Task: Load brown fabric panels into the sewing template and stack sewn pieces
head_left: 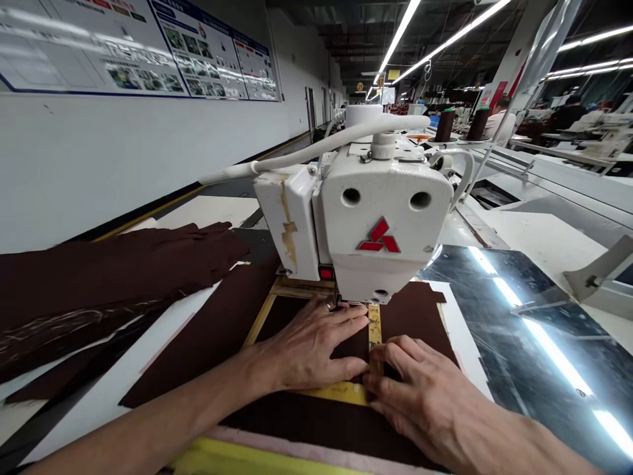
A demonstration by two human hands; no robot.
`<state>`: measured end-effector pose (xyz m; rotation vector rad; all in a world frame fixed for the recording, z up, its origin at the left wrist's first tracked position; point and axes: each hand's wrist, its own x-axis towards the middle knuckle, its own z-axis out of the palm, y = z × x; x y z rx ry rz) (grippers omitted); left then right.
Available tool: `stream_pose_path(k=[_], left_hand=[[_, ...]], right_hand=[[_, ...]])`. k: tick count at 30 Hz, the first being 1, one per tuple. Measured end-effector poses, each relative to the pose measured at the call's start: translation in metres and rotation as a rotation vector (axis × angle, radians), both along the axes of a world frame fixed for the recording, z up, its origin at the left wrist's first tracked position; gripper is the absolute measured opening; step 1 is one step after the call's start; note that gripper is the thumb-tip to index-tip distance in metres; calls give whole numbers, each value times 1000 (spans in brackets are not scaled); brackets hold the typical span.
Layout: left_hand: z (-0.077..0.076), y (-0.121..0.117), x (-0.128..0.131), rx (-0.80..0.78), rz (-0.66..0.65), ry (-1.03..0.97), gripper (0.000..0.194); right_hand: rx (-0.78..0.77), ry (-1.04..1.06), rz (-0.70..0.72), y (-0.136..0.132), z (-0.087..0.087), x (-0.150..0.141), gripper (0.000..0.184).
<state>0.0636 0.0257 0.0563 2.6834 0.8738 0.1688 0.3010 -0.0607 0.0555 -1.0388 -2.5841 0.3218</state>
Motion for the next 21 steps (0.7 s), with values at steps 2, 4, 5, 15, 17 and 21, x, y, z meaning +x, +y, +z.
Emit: stream_pose_path(k=[2,4,5,15,17,21], left_hand=[[3,2,-3,-17,-26,3,73],[6,4,-7,-34,-62,0,74],[8,4,-9,-41,-73,0,73],[13,8,-14,-50,-91,-14,64],[13,9,-15,-57,-86,-15,59],[15,7,-13,-55,-90,2,58]], right_hand=[[51,-22,-24,1,-2,-4,9],[121,-31,-48,2,-7,-6,7],[160,-29,-57,4,-10,-7,9],[555,19,32,16,-41,-11,29],[544,7,41,16,-43,-10,29],[550,40,31,17,-43,-12,31]])
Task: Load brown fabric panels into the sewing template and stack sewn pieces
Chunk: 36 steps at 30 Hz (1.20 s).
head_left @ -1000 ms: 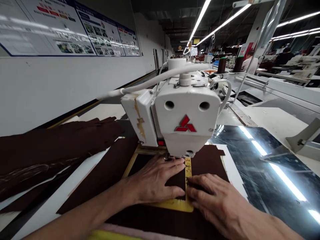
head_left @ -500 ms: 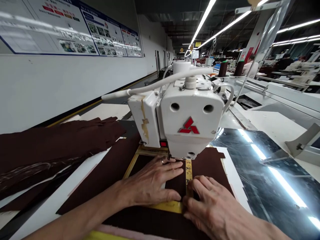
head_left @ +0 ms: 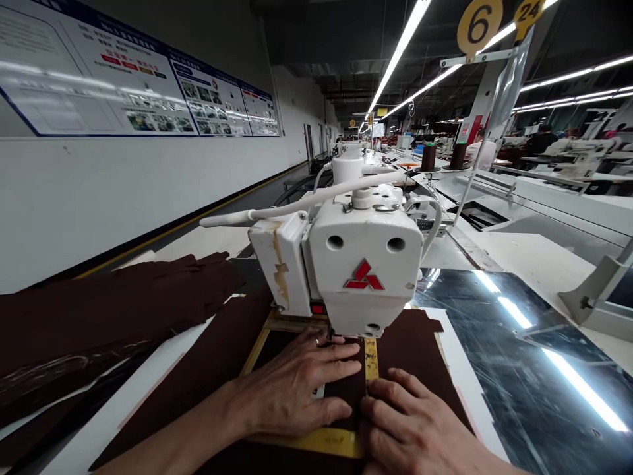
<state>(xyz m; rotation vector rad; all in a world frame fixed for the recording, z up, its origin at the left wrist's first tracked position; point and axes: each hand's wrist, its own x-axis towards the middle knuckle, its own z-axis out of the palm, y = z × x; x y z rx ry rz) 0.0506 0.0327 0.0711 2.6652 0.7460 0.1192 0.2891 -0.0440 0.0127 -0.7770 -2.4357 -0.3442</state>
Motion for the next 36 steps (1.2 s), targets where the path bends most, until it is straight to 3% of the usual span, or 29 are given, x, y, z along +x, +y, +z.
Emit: stream_pose_path(k=[5,11,23,31,36], left_hand=[[3,-5,4,12,-3,-23,52],[1,-3,2,1,1,-17,63],[2,2,2,-12,-21,61,64],[-7,6,1,89,-52,50,60],[-14,2,-3,252,-66,39,54]], right_hand=[[-14,-9,3,2,0,-1,32],[6,-37,-10,3,-5,0,36],[-90,29,-9,2,4,-1,33],[-270,-78,-48,2,17,-1,32],[-404,-112,-66,1,26,1,29]])
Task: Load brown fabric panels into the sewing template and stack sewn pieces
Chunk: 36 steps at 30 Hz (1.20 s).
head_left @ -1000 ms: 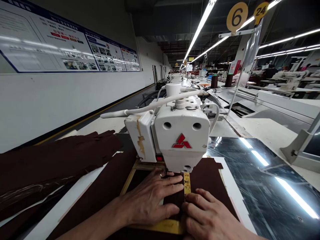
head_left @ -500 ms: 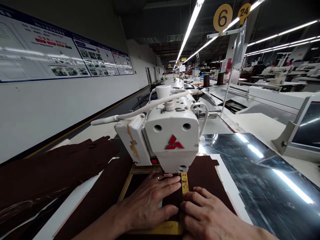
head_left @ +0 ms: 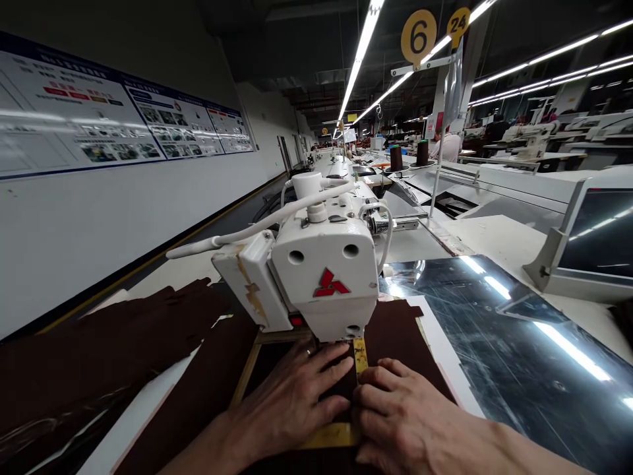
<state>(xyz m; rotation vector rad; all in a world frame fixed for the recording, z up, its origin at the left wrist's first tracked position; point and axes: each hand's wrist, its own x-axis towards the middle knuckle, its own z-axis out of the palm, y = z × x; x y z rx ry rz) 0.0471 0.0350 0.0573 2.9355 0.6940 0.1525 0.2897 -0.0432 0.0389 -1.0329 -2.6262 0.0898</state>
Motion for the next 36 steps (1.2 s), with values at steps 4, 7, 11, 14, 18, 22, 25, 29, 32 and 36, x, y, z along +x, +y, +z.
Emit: stream_pose_path(k=[4,7,11,14,18,22,25,29,32,36], left_hand=[[4,-17,-10,37,-30,-46,43],[10,-32,-15,19,-55,-50,40],[13,-40,-14,-9,-24,-19,42],[10,-37,-12,-42,14,-29,43],[4,-28,-13,-58,16,-33,49],[0,-21,-11,-36,9,-52,45],[-2,-16,-7,-11,2,-65,42],[-8,-8,-5,18,27,-47,43],[-10,-3,-4,7,45,-13,44],[-7,0,0,-13,78,-9,45]], right_hand=[[-43,2,-2,0,3,2,27],[-59,0,-6,2,5,3,27],[-83,4,-21,3,5,3,23],[-73,52,-31,2,0,4,19],[-73,74,-73,3,-4,5,19],[-97,96,-104,0,1,11,20],[-109,94,-126,-6,5,19,22],[-90,104,-129,-12,2,30,21],[-59,115,-130,-13,0,34,23],[-59,113,-132,-11,-2,35,23]])
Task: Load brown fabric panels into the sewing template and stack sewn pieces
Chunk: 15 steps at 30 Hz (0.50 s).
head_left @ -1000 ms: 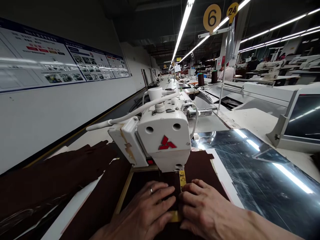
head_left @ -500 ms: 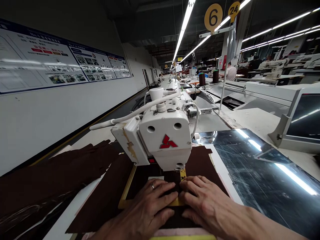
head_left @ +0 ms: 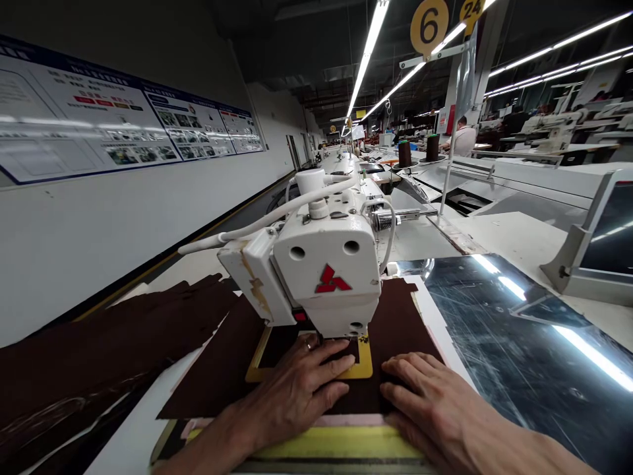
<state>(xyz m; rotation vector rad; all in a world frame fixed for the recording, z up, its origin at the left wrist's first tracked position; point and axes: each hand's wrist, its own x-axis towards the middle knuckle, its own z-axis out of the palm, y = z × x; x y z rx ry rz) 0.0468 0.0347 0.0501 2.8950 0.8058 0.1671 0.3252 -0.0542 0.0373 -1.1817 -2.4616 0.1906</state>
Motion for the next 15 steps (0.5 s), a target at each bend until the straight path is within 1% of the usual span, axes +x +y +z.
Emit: stream_pose_path(k=[4,10,15], left_hand=[[1,1,4,-1,13,-50,44],[-4,5,5,22,24,-157,46],[-5,7,6,35,46,-173,47]], right_hand=[[-6,-5,-11,1,-1,-2,21],[-18,-8,-23,1,0,-2,19],[-8,-27,-29,2,4,1,19]])
